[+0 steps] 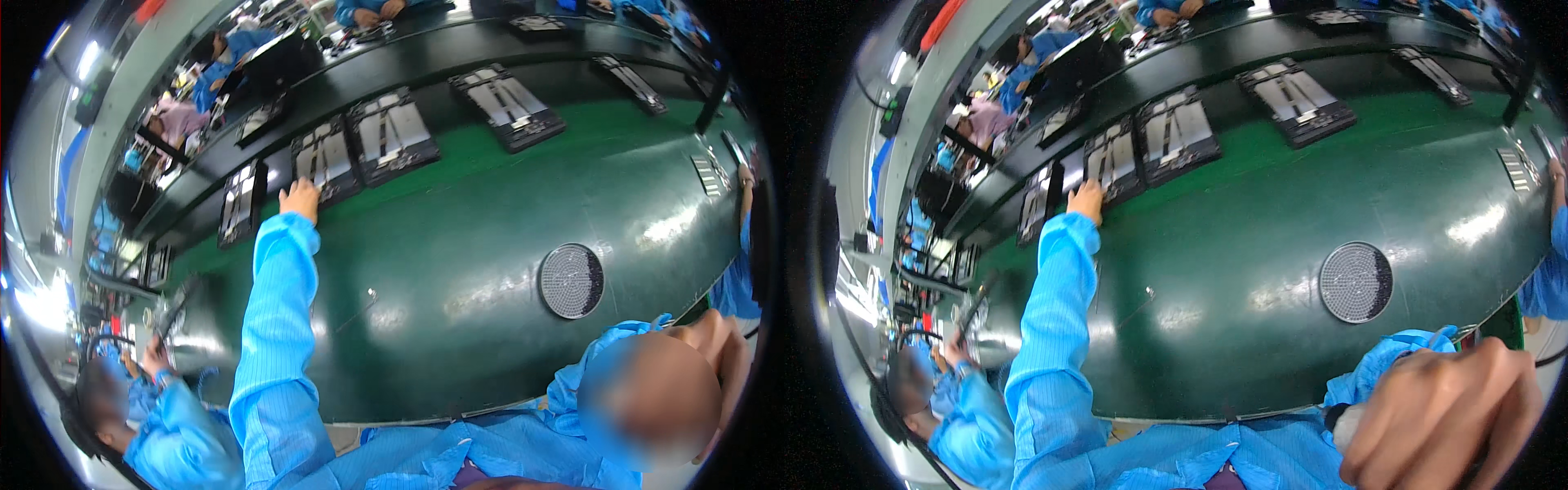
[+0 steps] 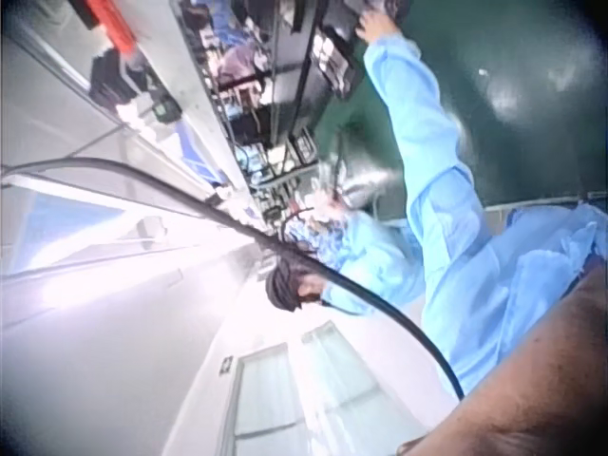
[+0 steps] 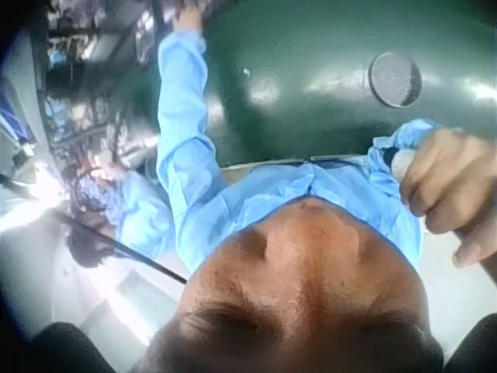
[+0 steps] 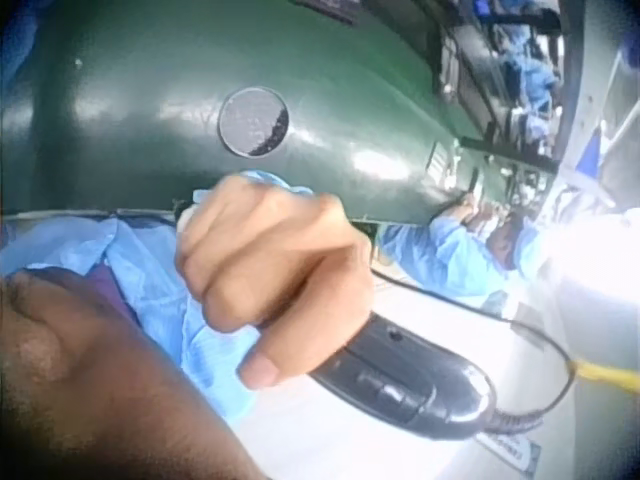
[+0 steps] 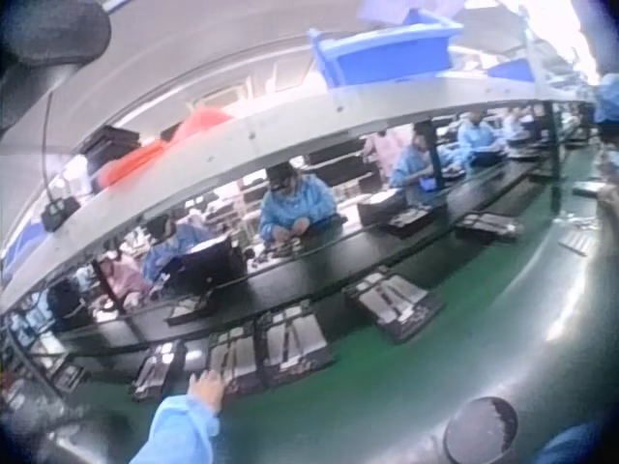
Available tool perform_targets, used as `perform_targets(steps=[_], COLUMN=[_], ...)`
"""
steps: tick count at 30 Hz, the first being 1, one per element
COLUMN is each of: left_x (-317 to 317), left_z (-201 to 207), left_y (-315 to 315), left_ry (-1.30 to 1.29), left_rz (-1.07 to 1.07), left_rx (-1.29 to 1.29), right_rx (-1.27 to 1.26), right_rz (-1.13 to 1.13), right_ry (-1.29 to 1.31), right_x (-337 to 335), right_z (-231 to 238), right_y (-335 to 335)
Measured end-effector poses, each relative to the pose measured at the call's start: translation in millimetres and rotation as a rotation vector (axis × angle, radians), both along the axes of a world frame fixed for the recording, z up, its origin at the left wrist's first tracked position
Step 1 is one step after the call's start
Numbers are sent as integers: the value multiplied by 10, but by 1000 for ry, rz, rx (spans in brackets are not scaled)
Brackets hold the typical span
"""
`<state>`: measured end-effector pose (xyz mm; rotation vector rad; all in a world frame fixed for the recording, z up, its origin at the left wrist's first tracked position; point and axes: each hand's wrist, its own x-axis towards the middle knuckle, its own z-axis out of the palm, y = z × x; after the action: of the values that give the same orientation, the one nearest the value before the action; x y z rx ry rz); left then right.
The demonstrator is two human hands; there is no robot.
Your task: Assembling electronic screen components at a factory workstation.
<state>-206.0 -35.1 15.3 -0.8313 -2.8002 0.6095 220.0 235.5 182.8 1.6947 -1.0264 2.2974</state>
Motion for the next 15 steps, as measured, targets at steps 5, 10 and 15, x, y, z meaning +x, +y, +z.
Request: perform_targets(steps=[5, 10, 15], left_x=[-139, 219, 664], left_z=[12, 605, 989], left_y=[-215, -185, -465], left_ry=[16, 346, 524], left_rz=[-86, -54, -139], left_rx=[318, 586, 819], right_rx=[-33, 55, 289], right_rz=[-39, -366, -513], right_ry=[5, -102, -255], right_x=[-32, 110, -95], right_z=[-75, -45, -84], right_y=[80, 192, 447])
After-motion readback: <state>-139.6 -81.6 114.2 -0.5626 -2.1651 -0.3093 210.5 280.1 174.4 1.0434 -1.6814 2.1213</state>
